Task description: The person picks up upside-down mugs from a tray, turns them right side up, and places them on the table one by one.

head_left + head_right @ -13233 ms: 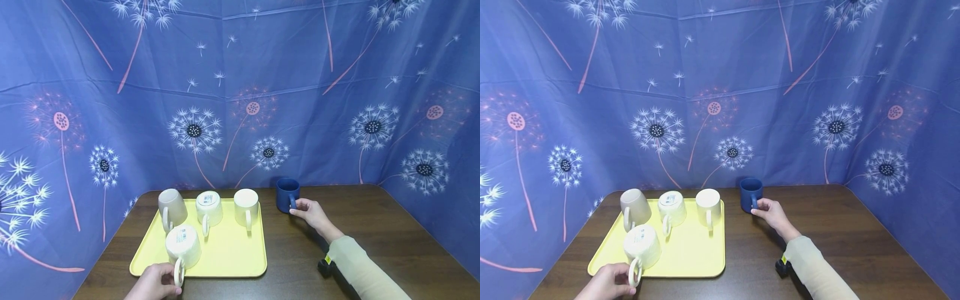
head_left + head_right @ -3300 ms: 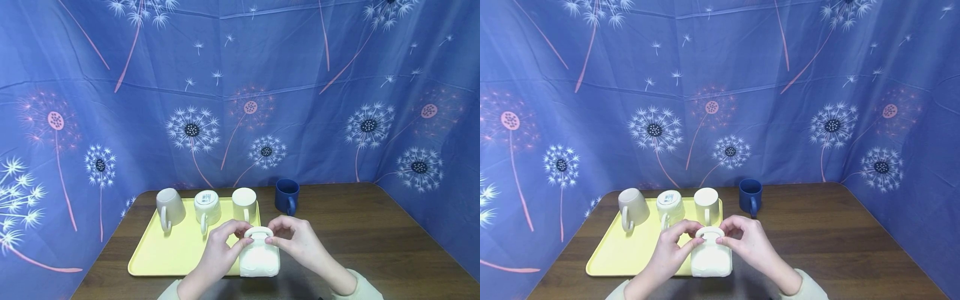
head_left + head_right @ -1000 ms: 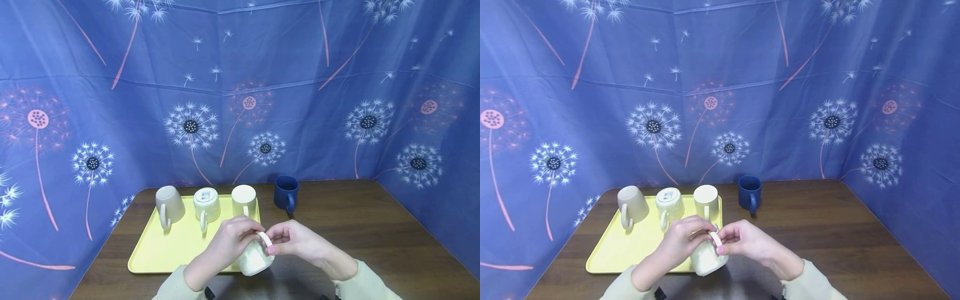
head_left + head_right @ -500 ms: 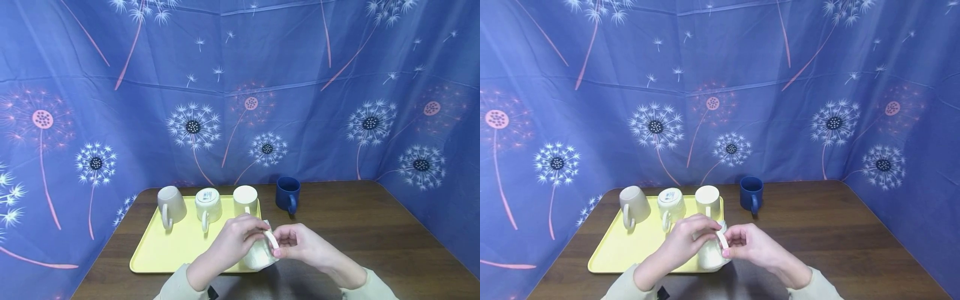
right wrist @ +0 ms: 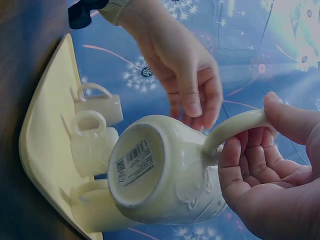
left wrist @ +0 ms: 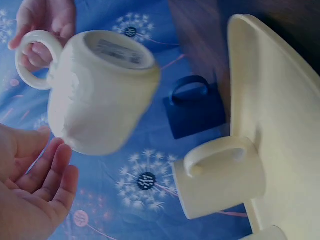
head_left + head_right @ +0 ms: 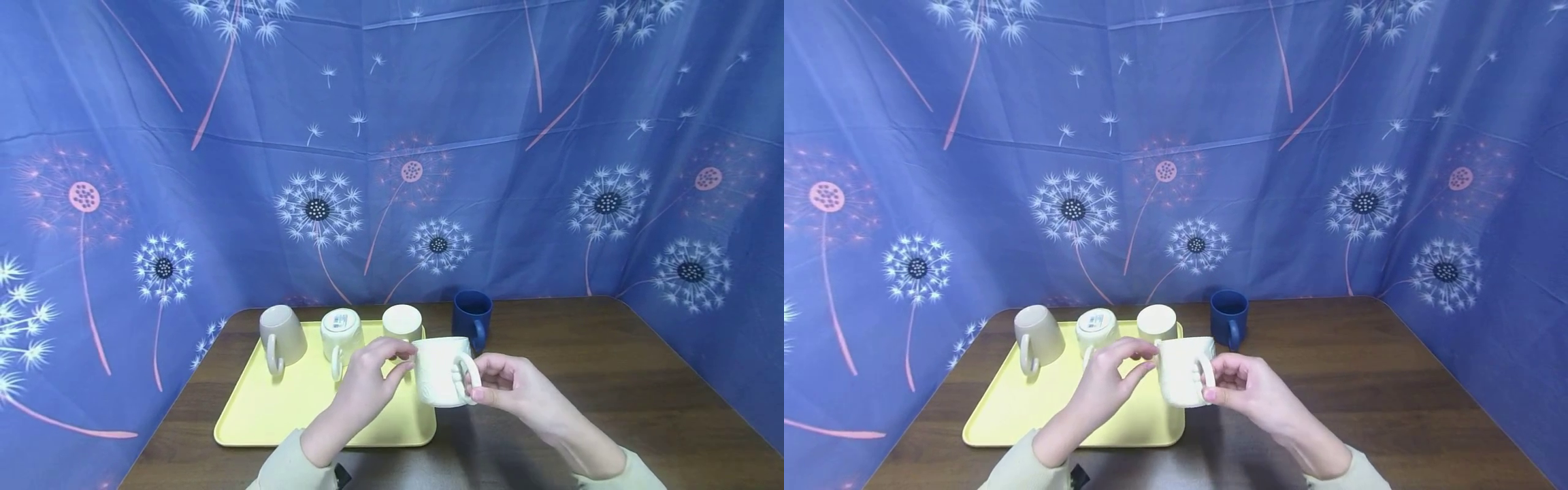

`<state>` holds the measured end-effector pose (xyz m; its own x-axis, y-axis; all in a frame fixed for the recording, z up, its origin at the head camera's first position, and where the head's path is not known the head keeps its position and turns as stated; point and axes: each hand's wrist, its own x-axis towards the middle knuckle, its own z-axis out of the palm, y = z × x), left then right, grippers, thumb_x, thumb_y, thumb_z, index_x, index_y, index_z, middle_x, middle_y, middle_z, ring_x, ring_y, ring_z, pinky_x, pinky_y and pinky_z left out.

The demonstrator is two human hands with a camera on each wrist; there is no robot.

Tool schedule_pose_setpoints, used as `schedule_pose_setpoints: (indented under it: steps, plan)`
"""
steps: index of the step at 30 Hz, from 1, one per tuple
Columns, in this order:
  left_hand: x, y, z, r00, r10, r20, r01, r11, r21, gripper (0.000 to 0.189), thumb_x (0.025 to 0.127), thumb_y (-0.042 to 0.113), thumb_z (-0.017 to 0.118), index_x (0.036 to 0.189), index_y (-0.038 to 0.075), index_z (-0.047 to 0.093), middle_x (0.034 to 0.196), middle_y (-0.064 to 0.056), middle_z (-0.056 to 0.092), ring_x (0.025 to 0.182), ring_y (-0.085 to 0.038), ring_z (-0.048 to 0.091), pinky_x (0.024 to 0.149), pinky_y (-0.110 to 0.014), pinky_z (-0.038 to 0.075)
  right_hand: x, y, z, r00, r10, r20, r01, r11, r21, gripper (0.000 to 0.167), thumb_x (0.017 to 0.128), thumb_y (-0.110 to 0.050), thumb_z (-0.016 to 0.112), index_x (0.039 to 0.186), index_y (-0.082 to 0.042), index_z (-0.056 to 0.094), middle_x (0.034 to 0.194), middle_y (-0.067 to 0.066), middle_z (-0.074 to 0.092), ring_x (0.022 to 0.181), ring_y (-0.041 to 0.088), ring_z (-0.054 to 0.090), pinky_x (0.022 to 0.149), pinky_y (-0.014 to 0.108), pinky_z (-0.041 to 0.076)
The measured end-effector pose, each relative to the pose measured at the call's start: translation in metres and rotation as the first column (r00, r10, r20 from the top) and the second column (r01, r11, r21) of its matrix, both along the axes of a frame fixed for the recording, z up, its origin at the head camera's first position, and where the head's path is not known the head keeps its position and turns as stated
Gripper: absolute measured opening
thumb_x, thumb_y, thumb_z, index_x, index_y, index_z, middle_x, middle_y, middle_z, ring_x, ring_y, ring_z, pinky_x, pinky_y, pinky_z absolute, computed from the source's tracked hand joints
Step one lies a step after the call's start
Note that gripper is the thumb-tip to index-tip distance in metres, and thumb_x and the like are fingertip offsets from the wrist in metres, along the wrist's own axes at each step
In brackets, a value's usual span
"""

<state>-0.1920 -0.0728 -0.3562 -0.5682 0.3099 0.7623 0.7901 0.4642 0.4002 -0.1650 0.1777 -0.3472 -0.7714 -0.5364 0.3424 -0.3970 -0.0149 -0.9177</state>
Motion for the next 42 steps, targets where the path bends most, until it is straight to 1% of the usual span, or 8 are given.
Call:
schedule_pose_setpoints:
  steps: [6,12,16,21,27,37,39,42]
  plan:
    - [-0.011,-0.004,-0.011,0.995,0.046,0.083,-0.049,0.998,0.042,0.024,0.073,-0.001,0.077,0.094,0.008,0.07,0.088,-0.001,0.071,0.075,-0.011,0.066,0.068,-0.03,0.054,-0.001,0.01,0.002,0.995,-0.101,-0.009,0.101,0.995,0.015,0.017,0.087,0.004,0.06,0.102,0.01,0.056,0.092,0.001,0.067,0.086,0.008,0.064,0.074,0.025,0.053]
    - [-0.02,-0.004,-0.022,0.977,0.079,0.2,-0.1,0.99,0.101,0.021,0.074,0.001,0.077,0.093,0.007,0.07,0.086,-0.001,0.071,0.075,-0.011,0.065,0.067,-0.028,0.054,-0.003,0.018,0.005,0.968,-0.246,-0.044,0.249,0.967,0.06,0.018,0.085,0.004,0.062,0.102,0.009,0.057,0.093,0.0,0.067,0.084,0.006,0.063,0.072,0.024,0.053]
    - [-0.025,-0.005,-0.025,0.946,0.073,0.316,-0.121,0.983,0.134,0.016,0.078,0.002,0.074,0.093,0.006,0.07,0.086,-0.002,0.071,0.076,-0.013,0.066,0.068,-0.029,0.054,-0.006,0.025,0.005,0.947,-0.315,-0.068,0.319,0.944,0.08,0.018,0.085,0.005,0.063,0.102,0.007,0.058,0.092,0.0,0.067,0.082,0.005,0.062,0.072,0.024,0.052]
    - [-0.032,-0.004,-0.033,0.905,0.082,0.418,-0.157,0.976,0.148,0.015,0.079,0.002,0.073,0.094,0.003,0.069,0.086,-0.005,0.071,0.077,-0.015,0.065,0.069,-0.032,0.053,-0.011,0.037,0.004,0.921,-0.379,-0.087,0.386,0.919,0.079,0.019,0.085,0.003,0.063,0.103,0.006,0.058,0.09,-0.004,0.066,0.082,0.007,0.062,0.071,0.023,0.051]
    - [-0.04,0.001,-0.043,0.851,0.068,0.521,-0.182,0.968,0.171,0.02,0.079,0.002,0.072,0.097,0.0,0.066,0.09,-0.011,0.07,0.081,-0.022,0.065,0.066,-0.023,0.051,-0.021,0.05,0.003,0.876,-0.468,-0.118,0.478,0.874,0.083,0.02,0.085,0.0,0.065,0.103,0.006,0.058,0.088,-0.007,0.066,0.08,0.005,0.061,0.069,0.021,0.05]
    - [-0.05,0.005,-0.061,0.78,0.087,0.62,-0.227,0.962,0.15,0.028,0.078,0.006,0.073,0.102,-0.004,0.065,0.094,-0.013,0.067,0.086,-0.025,0.062,0.07,-0.023,0.051,-0.043,0.073,-0.008,0.831,-0.537,-0.144,0.551,0.83,0.083,0.023,0.086,-0.004,0.066,0.103,0.009,0.057,0.086,-0.01,0.065,0.078,0.003,0.06,0.068,0.02,0.049]
    - [-0.052,0.006,-0.065,0.768,0.087,0.634,-0.226,0.964,0.142,0.03,0.077,0.006,0.074,0.103,-0.004,0.064,0.093,-0.012,0.067,0.086,-0.024,0.062,0.072,-0.026,0.051,-0.047,0.077,-0.012,0.825,-0.548,-0.142,0.561,0.824,0.077,0.023,0.086,-0.003,0.066,0.102,0.01,0.057,0.085,-0.01,0.065,0.077,0.003,0.06,0.068,0.02,0.049]
    - [-0.053,0.007,-0.071,0.763,0.085,0.64,-0.22,0.966,0.134,0.031,0.076,0.005,0.074,0.103,-0.005,0.063,0.091,-0.012,0.067,0.085,-0.025,0.062,0.073,-0.03,0.051,-0.053,0.084,-0.017,0.811,-0.565,-0.149,0.579,0.813,0.07,0.021,0.086,-0.003,0.066,0.101,0.008,0.057,0.084,-0.012,0.064,0.076,0.002,0.059,0.067,0.019,0.048]
